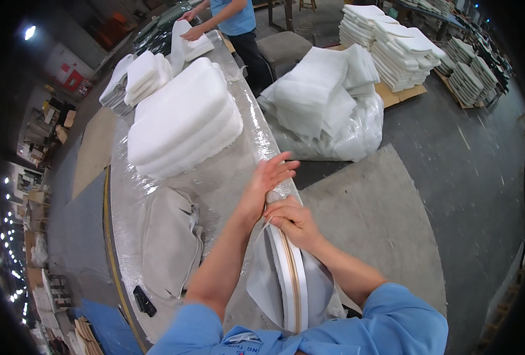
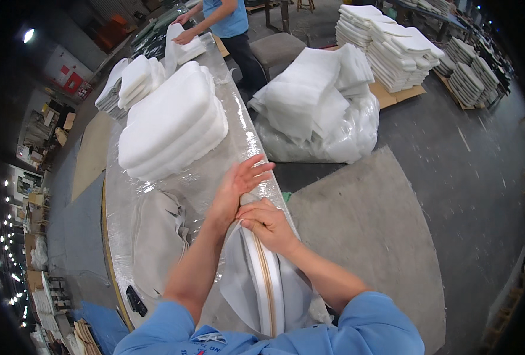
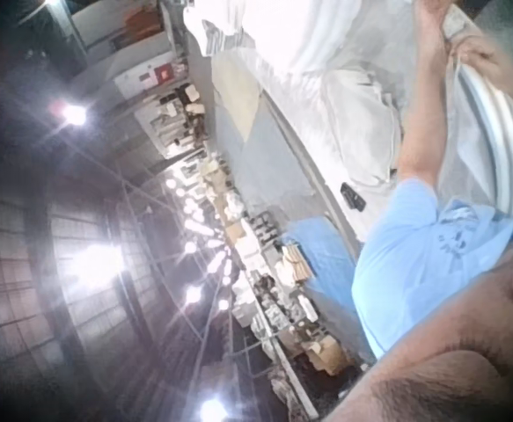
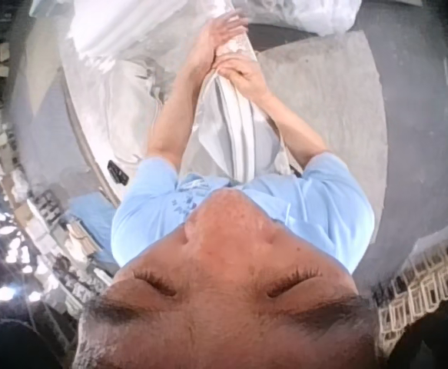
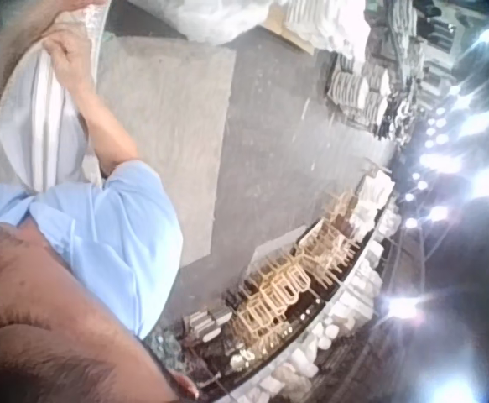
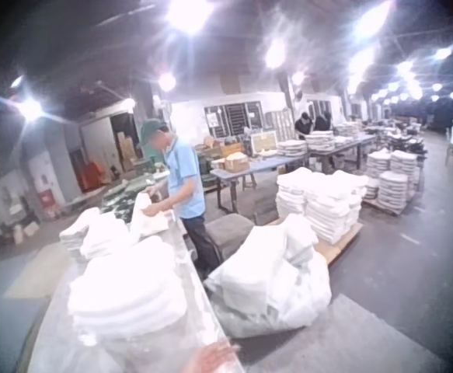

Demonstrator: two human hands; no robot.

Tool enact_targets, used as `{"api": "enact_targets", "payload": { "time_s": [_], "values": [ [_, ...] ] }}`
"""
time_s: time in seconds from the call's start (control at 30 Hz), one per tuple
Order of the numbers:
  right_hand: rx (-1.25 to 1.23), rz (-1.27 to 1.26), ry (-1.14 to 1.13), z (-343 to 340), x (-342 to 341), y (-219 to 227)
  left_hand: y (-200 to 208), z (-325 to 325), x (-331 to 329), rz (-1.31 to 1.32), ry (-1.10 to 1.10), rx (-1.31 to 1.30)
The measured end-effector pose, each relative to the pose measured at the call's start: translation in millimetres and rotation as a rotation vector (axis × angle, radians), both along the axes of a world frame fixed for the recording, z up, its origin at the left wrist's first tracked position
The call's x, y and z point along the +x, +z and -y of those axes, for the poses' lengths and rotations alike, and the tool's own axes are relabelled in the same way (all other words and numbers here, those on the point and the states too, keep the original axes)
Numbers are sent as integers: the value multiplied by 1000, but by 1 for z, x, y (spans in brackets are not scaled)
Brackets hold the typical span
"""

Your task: The person inserts white foam inserts into grey fabric cushion covers at a workbench. They align the foam, tuck it into the cover, and zip the closure. Completed cushions are stacked on a nearby pallet.

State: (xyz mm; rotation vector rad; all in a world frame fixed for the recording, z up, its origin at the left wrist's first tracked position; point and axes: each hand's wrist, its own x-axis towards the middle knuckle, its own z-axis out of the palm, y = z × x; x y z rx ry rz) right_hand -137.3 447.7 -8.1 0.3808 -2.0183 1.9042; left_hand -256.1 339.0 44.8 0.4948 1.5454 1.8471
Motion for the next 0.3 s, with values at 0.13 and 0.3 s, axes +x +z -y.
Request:
{"api": "enact_targets", "payload": {
  "time_s": [0.13, 0.3],
  "values": [
    [-453, 314, 282, -27, -29, -2, -88, 38, 23, 286, 257, 132],
    [-499, 665, 100, -34, -97, 38, -81, 24, 41, 372, 256, 176]
  ]
}}
